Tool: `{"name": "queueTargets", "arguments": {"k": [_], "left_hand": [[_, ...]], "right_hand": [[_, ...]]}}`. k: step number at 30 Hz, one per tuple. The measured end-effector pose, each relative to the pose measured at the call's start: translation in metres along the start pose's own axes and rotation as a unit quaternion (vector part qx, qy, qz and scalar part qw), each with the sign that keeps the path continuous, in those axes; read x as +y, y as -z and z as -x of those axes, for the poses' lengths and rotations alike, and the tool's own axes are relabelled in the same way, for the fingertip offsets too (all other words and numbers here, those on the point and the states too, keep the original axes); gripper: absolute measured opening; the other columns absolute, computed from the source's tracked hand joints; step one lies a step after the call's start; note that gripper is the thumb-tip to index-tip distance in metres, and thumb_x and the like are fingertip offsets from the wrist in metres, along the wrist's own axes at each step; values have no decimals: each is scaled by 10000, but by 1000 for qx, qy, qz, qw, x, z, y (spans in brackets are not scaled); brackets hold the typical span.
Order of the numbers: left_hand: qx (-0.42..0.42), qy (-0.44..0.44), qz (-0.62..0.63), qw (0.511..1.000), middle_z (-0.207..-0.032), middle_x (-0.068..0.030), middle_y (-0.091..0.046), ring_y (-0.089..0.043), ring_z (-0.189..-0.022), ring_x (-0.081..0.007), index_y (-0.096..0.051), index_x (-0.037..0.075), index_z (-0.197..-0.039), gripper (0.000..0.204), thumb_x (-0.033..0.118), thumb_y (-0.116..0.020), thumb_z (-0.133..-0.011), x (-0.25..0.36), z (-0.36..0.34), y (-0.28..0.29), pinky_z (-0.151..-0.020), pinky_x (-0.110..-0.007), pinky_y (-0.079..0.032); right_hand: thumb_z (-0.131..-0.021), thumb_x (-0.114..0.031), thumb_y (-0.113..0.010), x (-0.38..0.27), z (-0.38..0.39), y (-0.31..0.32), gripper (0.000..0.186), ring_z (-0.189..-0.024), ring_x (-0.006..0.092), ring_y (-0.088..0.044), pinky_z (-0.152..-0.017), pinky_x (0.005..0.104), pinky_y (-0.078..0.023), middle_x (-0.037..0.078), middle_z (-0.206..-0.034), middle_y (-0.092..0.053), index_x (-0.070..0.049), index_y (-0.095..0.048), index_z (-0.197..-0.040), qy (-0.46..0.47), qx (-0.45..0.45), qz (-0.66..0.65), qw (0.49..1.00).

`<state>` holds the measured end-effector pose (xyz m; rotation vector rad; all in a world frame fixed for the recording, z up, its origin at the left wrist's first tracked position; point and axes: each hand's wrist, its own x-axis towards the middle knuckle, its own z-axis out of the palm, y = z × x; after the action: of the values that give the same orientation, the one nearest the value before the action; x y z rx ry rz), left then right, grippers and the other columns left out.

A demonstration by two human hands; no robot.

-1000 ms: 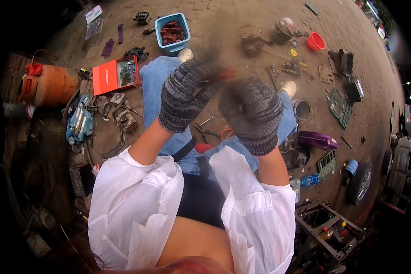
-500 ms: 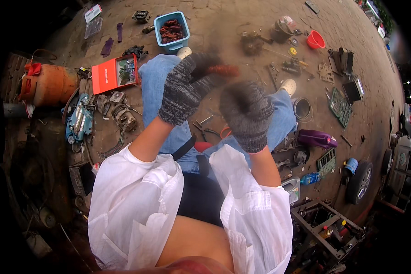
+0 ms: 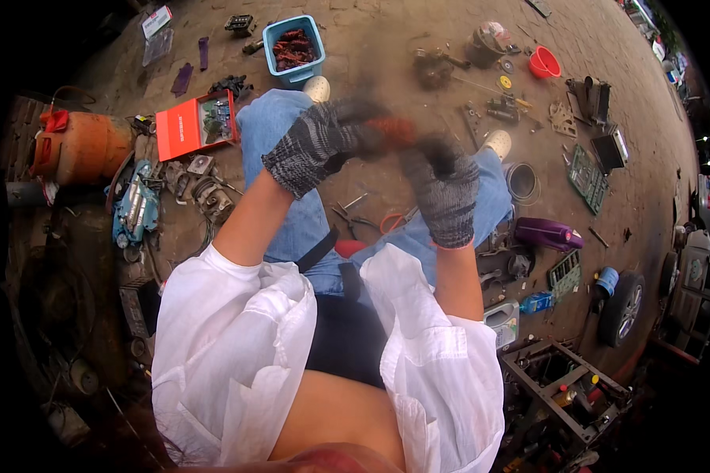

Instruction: The person sits on the floor and winds a length of copper wire into a compact coil using gloved hands. The person repeatedly twists and shapes the wire, occasionally adjusting the coil's form.

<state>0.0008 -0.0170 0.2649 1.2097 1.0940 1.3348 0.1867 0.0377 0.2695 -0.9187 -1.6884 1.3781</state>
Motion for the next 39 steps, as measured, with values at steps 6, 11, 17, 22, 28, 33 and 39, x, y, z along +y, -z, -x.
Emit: {"name": "queueTargets", "arguments": {"k": [6, 11, 17, 22, 28, 33, 39], "left_hand": [[-25, 73, 229, 970, -1048, -93, -580, -586, -898, -158, -539, 17, -1110, 348, 93, -599, -776, -7, -3, 3, -742, -278, -498], [-58, 111, 295, 947, -1011, -98, -593, -590, -877, -162, -535, 15, -1105, 388, 153, -642, -758, -2, -3, 2, -728, -276, -501], [-145, 49, 146, 977, -998, -95, -593, -589, -884, -163, -536, 1, -1083, 363, 105, -642, -752, -24, -3, 6, -765, -288, -499], [-98, 88, 296, 946, -974, -100, -592, -587, -912, -186, -526, -30, -1086, 363, 80, -636, -758, -25, 2, 0, -796, -302, -499], [-89, 22, 99, 991, -1084, -107, -555, -559, -965, -250, -567, 39, -1055, 399, -49, -601, -667, -35, 1, 4, -831, -311, -467], [-46, 87, 134, 986, -1087, -107, -556, -557, -969, -238, -562, 35, -1067, 406, -59, -595, -674, -26, 2, 2, -842, -305, -460], [-150, 82, 159, 973, -1008, -120, -589, -585, -910, -207, -538, -20, -1074, 371, 58, -640, -726, -30, 6, 4, -807, -294, -483]], "right_hand": [[-737, -40, -645, -25, -2, 3, 93, -619, 130, -572, -586, 248, -450, 54, -689, -601, -27, -603, -819, 123, -7, 195, 973], [-712, -52, -665, -36, -3, 12, 107, -624, 180, -603, -585, 264, -465, 83, -686, -614, -30, -617, -805, 181, -33, 264, 947], [-672, -43, -706, -46, -3, 24, 144, -621, 169, -597, -602, 265, -463, 87, -705, -622, -18, -640, -798, 217, -108, 331, 912], [-688, -56, -693, -43, 7, 14, 129, -617, 188, -600, -594, 279, -463, 94, -705, -625, -19, -647, -802, 150, -54, 361, 919], [-703, -96, -689, -50, 10, 5, 130, -607, 189, -601, -586, 275, -458, 98, -676, -620, -27, -650, -807, 48, -31, 292, 955], [-680, -126, -716, -50, 12, 0, 167, -604, 167, -597, -587, 274, -457, 89, -674, -621, -31, -649, -799, 117, 27, 398, 910], [-586, -216, -792, -35, -7, 14, 489, -803, 132, -553, -728, 275, -447, 33, -832, -601, -31, -607, -1000, 115, -72, 232, 963]]}}
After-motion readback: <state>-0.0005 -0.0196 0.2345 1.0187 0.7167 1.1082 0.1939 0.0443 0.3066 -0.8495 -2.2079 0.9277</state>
